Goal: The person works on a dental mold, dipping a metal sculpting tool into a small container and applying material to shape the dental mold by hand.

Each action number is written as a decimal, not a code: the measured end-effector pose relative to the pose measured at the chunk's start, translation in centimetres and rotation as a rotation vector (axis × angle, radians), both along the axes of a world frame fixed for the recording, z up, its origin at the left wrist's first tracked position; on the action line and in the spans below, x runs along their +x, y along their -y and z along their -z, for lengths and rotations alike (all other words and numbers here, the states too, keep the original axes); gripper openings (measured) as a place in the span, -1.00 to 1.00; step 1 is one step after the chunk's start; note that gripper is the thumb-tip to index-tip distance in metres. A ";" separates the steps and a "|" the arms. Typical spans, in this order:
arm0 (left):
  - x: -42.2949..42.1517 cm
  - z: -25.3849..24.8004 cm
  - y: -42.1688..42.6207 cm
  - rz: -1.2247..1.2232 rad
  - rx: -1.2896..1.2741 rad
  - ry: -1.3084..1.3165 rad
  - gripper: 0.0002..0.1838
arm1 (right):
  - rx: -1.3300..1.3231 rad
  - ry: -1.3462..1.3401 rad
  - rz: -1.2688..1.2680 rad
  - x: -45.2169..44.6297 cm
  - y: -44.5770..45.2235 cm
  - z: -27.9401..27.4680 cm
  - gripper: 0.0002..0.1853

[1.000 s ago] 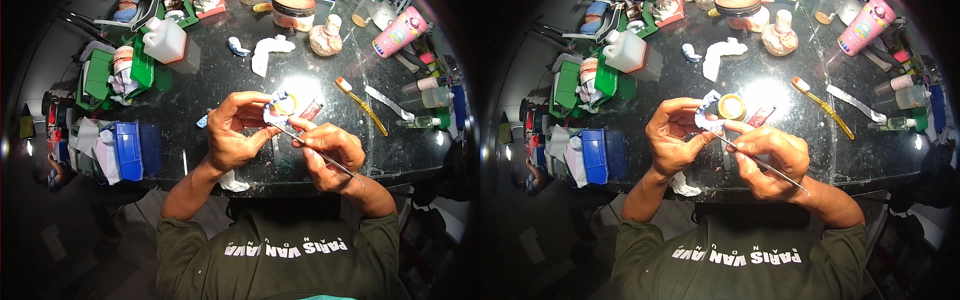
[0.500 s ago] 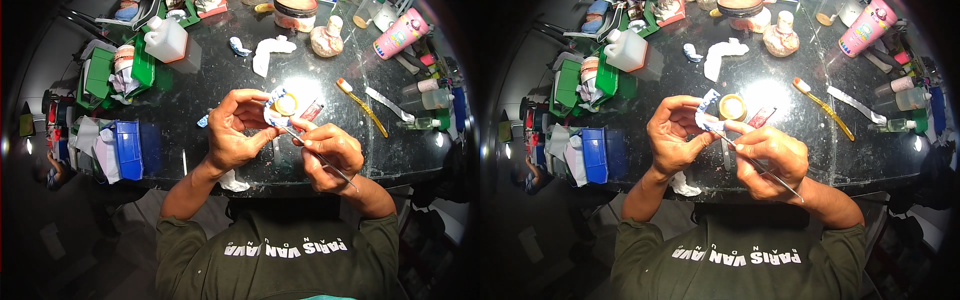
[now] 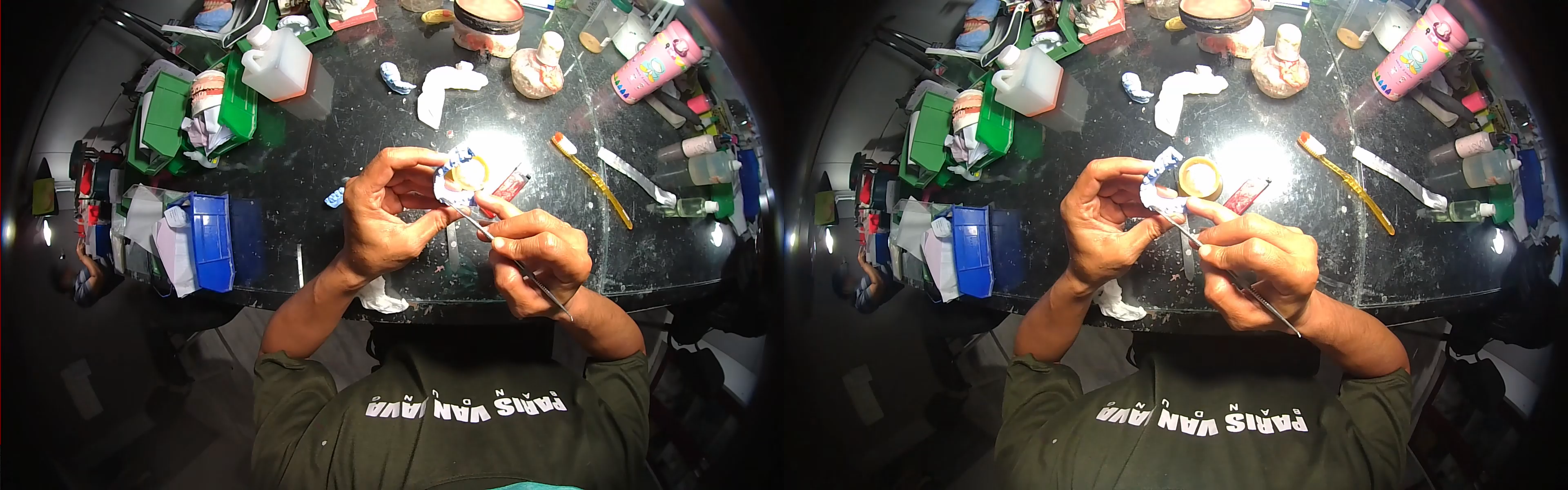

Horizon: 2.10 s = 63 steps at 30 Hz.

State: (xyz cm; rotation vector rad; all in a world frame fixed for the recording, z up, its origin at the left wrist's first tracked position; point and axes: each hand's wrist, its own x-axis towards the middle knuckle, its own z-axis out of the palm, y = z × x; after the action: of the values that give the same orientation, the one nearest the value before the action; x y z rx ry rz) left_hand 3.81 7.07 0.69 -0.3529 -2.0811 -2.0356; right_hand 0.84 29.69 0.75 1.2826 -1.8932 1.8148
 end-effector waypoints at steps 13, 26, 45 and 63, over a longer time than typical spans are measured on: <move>-0.3 -0.2 1.5 -0.116 -0.020 -0.038 -0.34 | 0.005 0.049 0.284 -1.6 -1.0 -0.7 -0.87; 0.0 -0.6 1.1 -0.134 -0.021 -0.013 -0.34 | 0.316 0.054 0.388 -1.8 0.0 -0.2 -0.90; -0.1 -0.1 0.4 0.098 0.150 0.116 -0.34 | -0.033 -0.036 0.060 -0.8 0.3 -1.1 -0.77; 0.0 0.2 0.3 0.132 0.154 0.099 -0.36 | 0.036 -0.053 0.024 -0.4 0.3 -0.8 -0.77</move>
State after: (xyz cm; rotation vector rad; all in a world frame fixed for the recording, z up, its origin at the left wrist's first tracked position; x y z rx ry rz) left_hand 3.79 6.73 0.51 -0.3797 -1.9874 -2.3179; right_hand 0.42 29.44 1.59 1.3006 -1.9127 1.7252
